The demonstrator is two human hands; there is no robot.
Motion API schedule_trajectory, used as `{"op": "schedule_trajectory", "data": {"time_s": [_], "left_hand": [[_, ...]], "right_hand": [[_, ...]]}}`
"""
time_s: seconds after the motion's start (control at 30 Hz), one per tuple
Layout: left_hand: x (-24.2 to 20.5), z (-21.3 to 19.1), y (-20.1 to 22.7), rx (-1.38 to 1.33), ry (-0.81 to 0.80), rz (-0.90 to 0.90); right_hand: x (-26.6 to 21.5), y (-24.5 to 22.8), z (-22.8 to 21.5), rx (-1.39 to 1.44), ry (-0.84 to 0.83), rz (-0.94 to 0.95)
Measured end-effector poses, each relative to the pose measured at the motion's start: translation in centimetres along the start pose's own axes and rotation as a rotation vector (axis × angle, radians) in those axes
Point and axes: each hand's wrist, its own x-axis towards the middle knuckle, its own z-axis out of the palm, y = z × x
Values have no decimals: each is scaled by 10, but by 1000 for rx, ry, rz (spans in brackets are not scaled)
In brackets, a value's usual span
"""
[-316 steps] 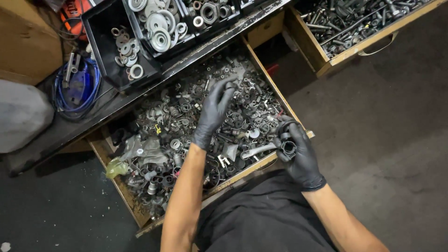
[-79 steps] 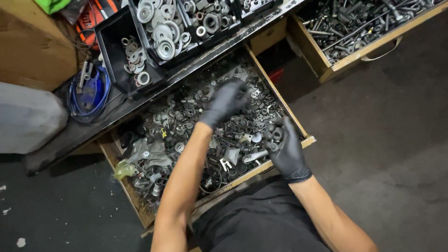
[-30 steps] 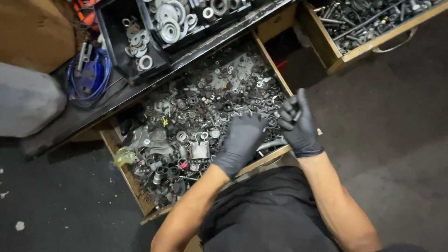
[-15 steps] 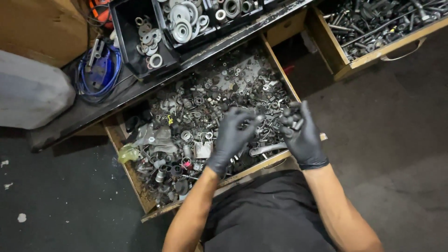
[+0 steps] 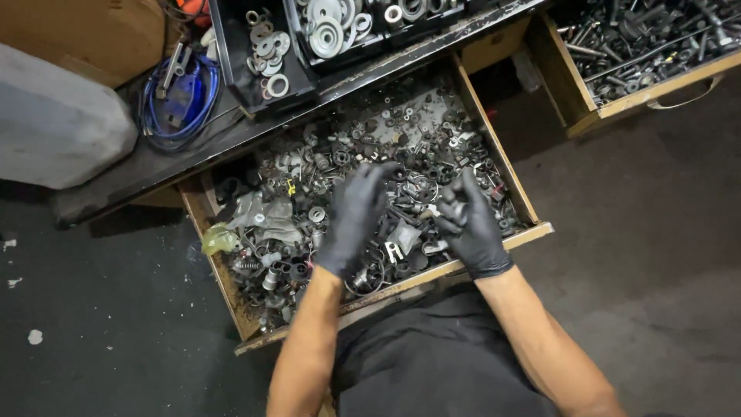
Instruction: The person sorts through a drawer filled with mixed metal hardware, picking up and inspecting various items such as springs, washers, and bolts. They place selected items into a tray above the drawer while continuing to sift through the pile.
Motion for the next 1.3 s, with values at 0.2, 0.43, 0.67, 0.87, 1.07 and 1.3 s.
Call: {"op": "schedule_trajectory", "data": {"time_s": [0.2, 0.43, 0.67, 0.87, 1.07, 1.3], "left_hand": [[10, 7, -57, 266, -88, -26], [9, 9, -71, 29, -87, -322], [0, -25, -20, -635, 57, -539], [-7, -39, 33, -328, 30, -317], [-20, -20, 35, -240, 147, -268], [-30, 40, 52, 419, 114, 91]], "right_hand": [[7, -11, -21, 52, 39, -50], [7, -10, -24, 42, 133, -37], [14, 1, -20, 78, 34, -41], [0, 14, 12, -21, -11, 29], [8, 26, -1, -150, -35, -6], [24, 30, -37, -18, 62, -7]]}}
